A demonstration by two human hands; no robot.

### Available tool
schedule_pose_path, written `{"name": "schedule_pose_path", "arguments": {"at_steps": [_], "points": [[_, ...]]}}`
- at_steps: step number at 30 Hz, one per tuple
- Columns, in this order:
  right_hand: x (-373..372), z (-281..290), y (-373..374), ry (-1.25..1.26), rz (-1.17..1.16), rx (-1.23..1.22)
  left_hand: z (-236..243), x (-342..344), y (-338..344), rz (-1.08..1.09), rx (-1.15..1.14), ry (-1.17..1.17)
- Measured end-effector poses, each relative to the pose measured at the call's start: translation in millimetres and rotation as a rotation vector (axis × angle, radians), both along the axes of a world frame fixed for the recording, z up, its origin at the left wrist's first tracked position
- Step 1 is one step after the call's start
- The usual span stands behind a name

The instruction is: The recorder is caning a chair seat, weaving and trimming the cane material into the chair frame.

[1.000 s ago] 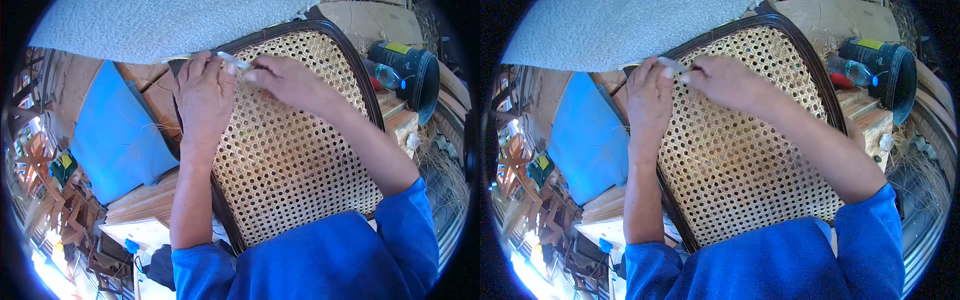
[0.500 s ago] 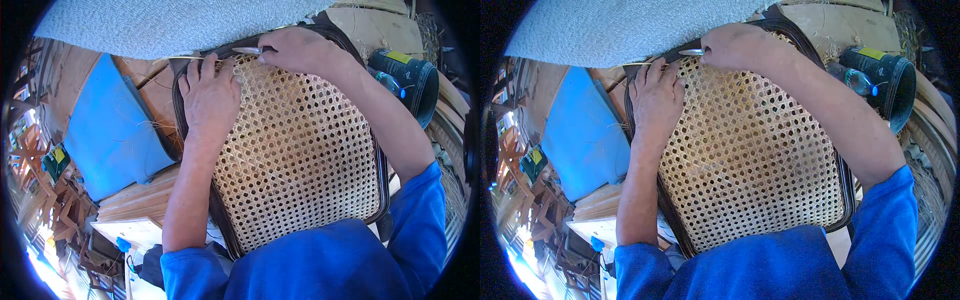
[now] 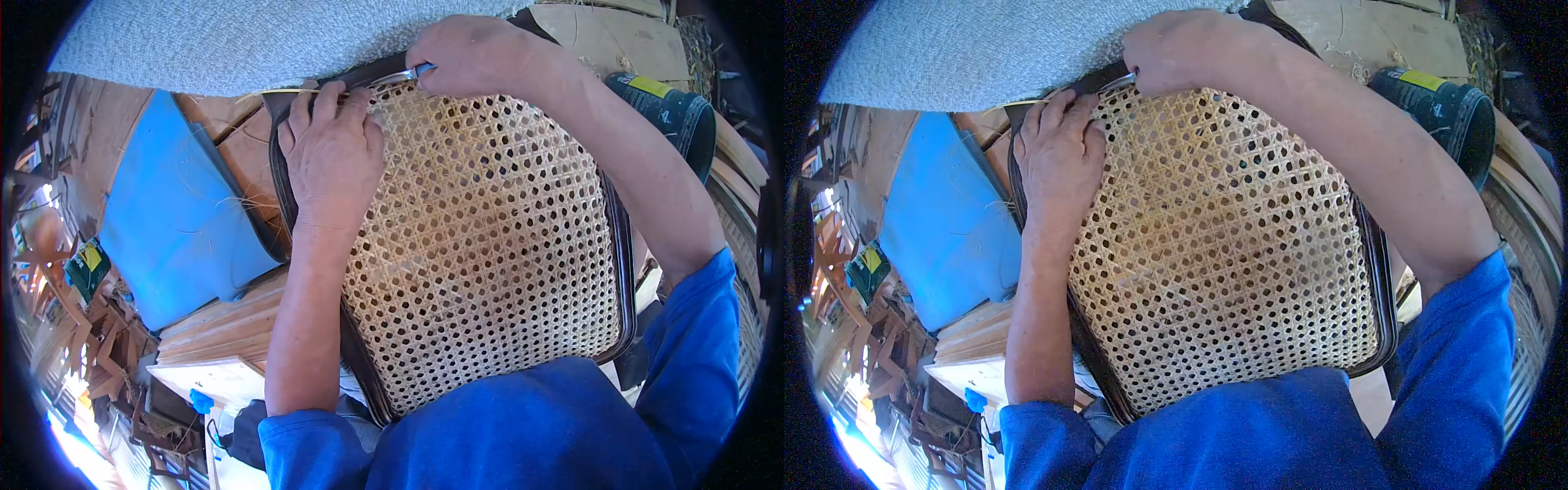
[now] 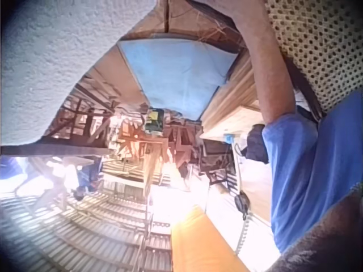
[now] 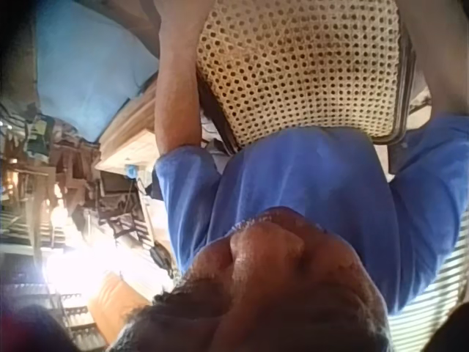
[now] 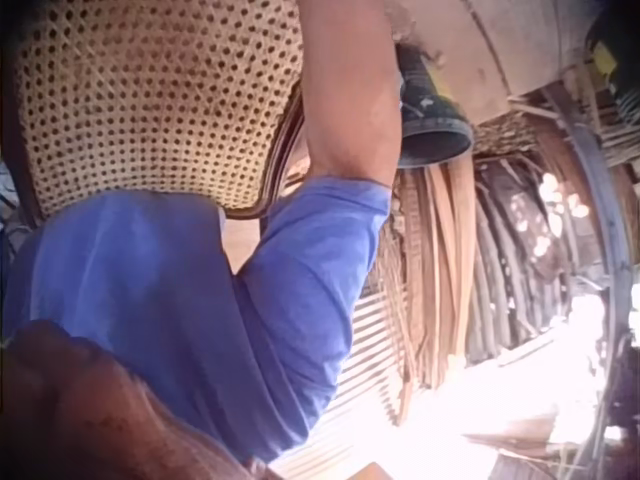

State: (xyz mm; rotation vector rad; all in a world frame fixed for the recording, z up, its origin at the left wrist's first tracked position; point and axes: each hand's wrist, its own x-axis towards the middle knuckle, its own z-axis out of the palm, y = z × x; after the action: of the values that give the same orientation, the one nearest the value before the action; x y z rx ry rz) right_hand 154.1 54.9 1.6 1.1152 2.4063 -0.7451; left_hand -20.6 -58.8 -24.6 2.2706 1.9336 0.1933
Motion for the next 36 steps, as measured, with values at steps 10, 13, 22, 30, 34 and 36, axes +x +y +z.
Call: {"name": "schedule_pose_path", "arguments": {"at_steps": [10,13,22,30,34,36], "points": [[-11.0,29.1,0.2,0.175,0.332,0.487,-8.2,4.4,4.1,-0.003,0.076,0.001],[-10.9,24.0,6.6,0.276,0.415,0.305,-2.8,4.3,5.9,0.014,0.069,0.023],[-1.1,16.2,-15.4,-0.007,0.180,0.332,-7.0,3.3,10.0,0.046,0.085,-0.052],[0.6,1.8,-14.2,0.016,0.119,0.339,-11.5,2.4,9.0,0.077,0.006,-0.039],[-3.8,1.3,4.0,-0.036,0.100,-0.046,-12.7,2.1,10.7,0.074,0.028,-0.051],[-3.8,-0.9,6.4,-0.014,0.104,-0.029,-12.5,3.2,11.4,0.066,0.025,-0.052]]}}
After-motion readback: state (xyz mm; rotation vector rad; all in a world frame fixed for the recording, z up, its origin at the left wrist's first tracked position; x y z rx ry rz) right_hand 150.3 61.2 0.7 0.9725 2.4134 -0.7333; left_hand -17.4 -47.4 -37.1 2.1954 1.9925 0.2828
